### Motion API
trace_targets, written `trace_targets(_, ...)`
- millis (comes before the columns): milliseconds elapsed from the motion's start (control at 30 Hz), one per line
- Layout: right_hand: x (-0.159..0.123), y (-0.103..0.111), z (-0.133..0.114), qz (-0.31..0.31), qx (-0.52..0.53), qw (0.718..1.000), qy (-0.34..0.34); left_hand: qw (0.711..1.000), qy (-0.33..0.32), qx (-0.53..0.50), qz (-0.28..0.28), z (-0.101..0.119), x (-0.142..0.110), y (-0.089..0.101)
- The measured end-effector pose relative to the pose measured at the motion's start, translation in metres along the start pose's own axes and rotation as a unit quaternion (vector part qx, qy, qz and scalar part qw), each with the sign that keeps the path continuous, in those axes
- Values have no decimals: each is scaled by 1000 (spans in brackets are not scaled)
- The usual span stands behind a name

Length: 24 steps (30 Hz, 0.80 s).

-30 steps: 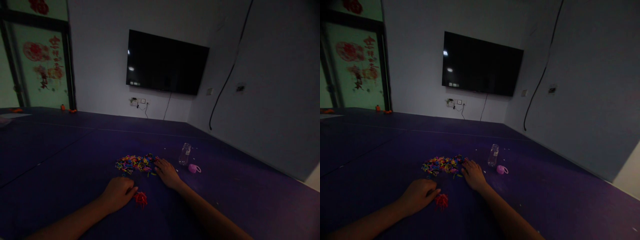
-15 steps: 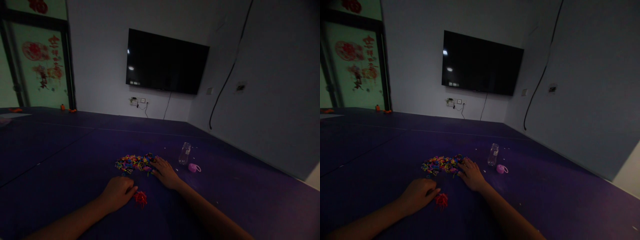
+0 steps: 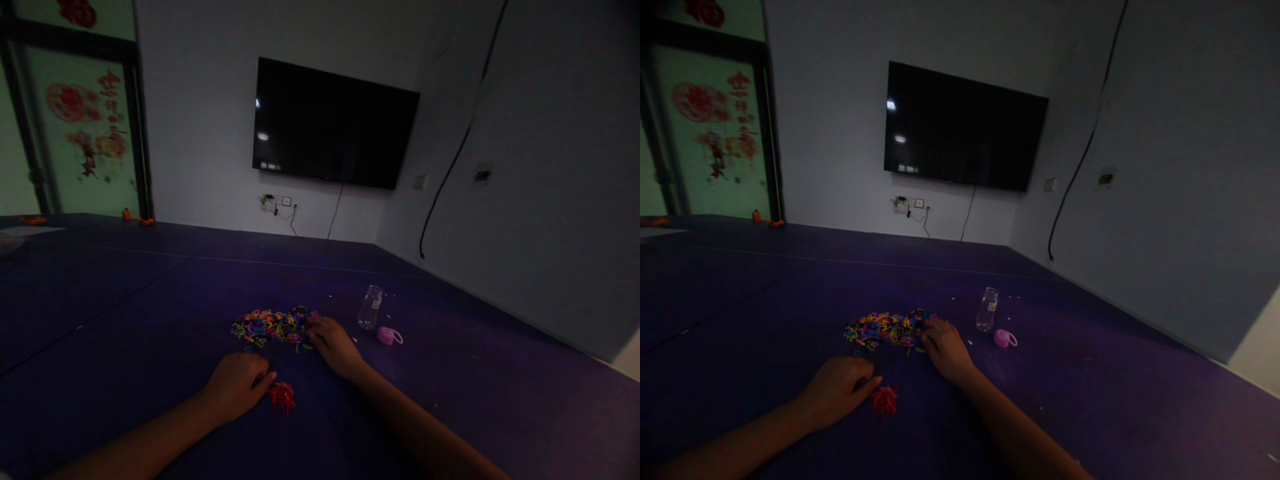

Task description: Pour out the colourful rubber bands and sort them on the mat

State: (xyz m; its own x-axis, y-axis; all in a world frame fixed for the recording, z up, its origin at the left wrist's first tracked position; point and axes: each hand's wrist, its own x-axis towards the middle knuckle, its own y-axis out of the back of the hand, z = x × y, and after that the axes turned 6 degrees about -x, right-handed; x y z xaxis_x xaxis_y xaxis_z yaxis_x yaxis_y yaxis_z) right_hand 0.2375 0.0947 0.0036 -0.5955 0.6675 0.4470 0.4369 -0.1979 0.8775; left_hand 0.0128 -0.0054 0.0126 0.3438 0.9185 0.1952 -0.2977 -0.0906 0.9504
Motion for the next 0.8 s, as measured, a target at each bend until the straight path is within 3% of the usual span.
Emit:
trace_targets(100, 1, -3, 4, 34, -2, 999, -40, 1000, 4, 1, -7, 1, 0, 2)
trace_targets(400, -2, -3, 4, 40, -49, 993, -103, 1000, 5, 1, -1, 4, -2, 3)
trace_targets(600, -1, -3, 4, 40, -39, 995, -82, 1000, 2, 4, 5, 4, -2, 3)
trace_targets(800, 0, -4, 5, -5, -51, 994, -97, 1000, 10, 8, -16, 2, 0, 2)
